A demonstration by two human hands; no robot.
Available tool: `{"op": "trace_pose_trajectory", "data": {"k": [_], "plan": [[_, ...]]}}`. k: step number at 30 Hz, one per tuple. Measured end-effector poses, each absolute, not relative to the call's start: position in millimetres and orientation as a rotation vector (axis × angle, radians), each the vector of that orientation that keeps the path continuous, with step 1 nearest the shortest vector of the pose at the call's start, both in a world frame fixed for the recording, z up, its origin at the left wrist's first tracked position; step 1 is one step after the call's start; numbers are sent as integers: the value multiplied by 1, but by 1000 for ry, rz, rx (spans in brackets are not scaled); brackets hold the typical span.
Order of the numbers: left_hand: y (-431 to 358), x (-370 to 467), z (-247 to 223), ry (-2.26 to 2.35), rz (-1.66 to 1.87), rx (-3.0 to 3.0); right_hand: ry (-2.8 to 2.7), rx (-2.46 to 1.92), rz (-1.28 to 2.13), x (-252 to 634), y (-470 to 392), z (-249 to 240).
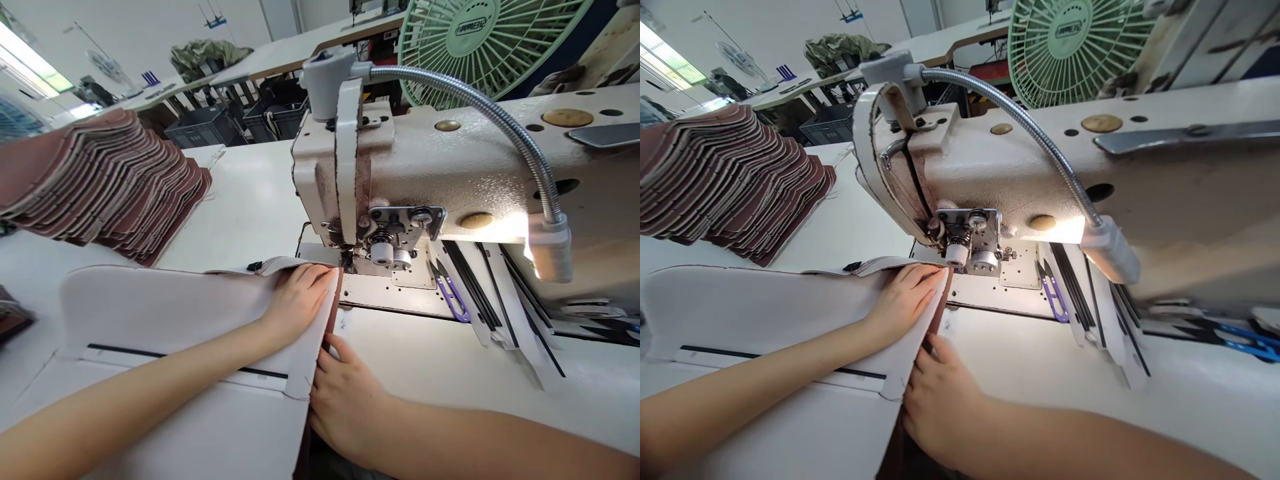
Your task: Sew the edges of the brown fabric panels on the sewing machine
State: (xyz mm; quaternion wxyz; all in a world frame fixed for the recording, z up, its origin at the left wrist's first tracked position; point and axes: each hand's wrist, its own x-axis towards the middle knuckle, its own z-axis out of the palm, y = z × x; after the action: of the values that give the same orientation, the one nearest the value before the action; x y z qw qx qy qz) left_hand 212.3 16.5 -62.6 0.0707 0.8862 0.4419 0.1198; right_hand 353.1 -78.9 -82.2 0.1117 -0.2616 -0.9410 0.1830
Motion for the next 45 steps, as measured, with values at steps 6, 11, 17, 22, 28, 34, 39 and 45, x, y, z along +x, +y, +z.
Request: {"op": "trace_pose_trajectory", "data": {"k": [6,11,17,22,28,34,39,45], "plan": [[18,216,-65,1317,333,2738,-2731,-776,529,352,-79,-84],[20,219,-69,1301,350,2811,-2799,-771,489,350,-80,-87],[22,219,-68,1264,364,2835,-2755,-786,416,350,-81,-89],[21,218,-69,1299,392,2828,-2752,-770,425,350,-80,-87],[21,216,-67,1316,360,2856,-2753,-790,363,349,-80,-86],[20,219,-65,1315,364,2854,-2729,-797,406,350,-81,-86],[21,219,-66,1310,403,2827,-2753,-794,447,350,-79,-84],[22,219,-67,1297,421,2827,-2784,-787,478,348,-80,-85]]}}
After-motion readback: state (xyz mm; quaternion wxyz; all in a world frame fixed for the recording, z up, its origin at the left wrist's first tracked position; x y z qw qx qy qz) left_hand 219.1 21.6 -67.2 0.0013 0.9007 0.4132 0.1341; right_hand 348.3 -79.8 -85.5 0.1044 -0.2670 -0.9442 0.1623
